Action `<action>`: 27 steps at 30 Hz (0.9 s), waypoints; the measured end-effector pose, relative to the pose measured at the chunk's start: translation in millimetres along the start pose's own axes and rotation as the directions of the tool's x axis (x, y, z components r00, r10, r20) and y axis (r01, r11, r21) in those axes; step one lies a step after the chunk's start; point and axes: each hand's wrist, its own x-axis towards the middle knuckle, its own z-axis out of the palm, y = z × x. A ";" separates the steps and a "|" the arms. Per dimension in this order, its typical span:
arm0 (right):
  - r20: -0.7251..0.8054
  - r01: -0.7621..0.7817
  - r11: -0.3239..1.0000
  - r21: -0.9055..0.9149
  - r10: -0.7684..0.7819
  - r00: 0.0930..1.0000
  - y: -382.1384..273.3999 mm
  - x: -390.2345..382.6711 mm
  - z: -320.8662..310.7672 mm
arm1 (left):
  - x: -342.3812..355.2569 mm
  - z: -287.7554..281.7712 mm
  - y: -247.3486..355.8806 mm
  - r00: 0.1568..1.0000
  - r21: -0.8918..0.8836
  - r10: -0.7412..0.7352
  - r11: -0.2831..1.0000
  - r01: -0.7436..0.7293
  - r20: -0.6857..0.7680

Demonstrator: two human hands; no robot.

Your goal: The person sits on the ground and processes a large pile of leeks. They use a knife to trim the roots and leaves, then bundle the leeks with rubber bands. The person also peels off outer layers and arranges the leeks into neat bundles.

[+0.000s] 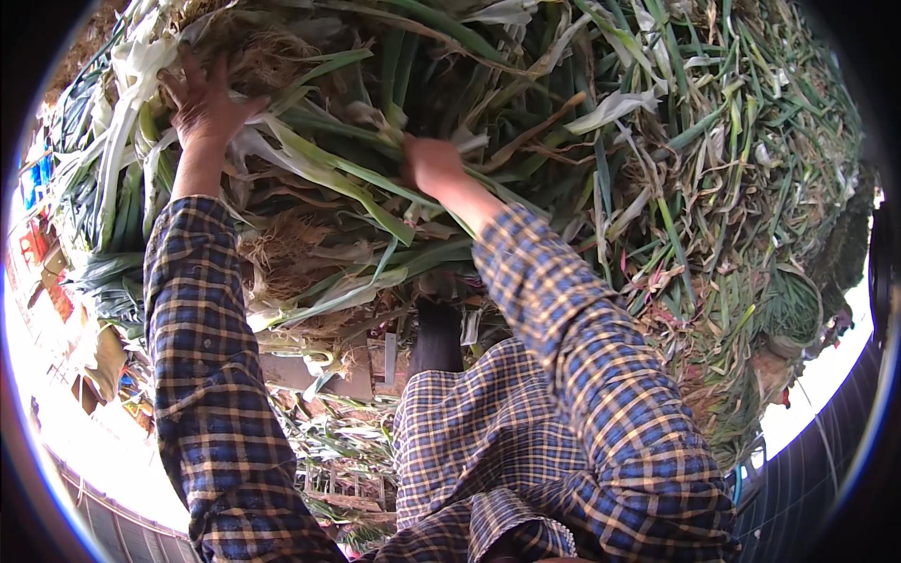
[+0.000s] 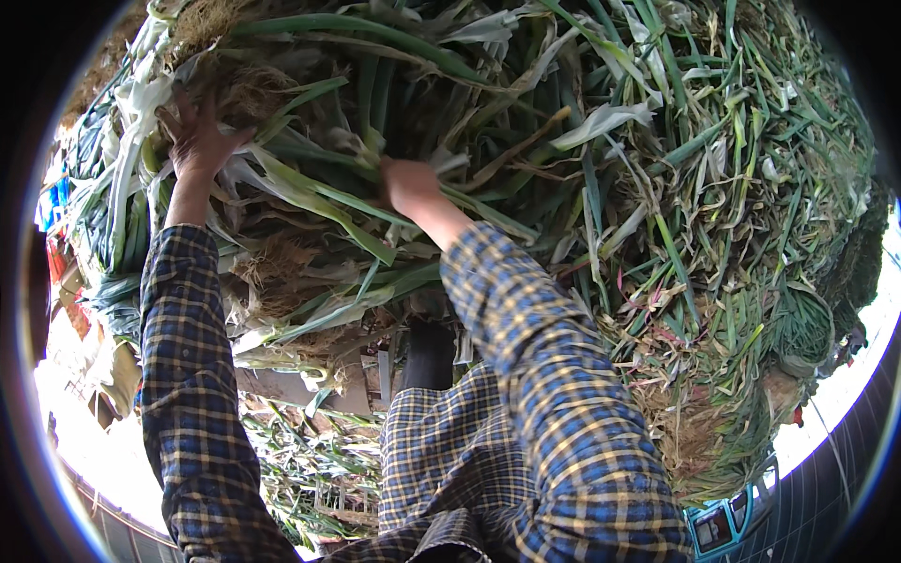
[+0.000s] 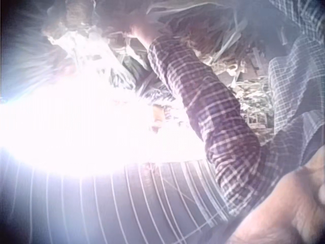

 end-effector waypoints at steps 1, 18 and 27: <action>-0.059 0.045 0.999 -0.010 -0.046 0.997 19.9 -22.5 -2.4 | 1.2 -2.0 1.0 1.000 0.008 -0.005 1.000 0.005 0.004; -0.181 0.049 0.864 -0.501 -0.160 0.970 165.9 -98.5 -190.2 | 3.7 -2.8 10.6 0.999 0.050 -0.041 0.998 0.043 -0.030; -0.069 -0.112 0.966 -0.234 0.098 0.993 27.7 147.6 -93.2 | 6.8 18.4 8.8 0.995 0.109 -0.008 0.994 0.019 -0.103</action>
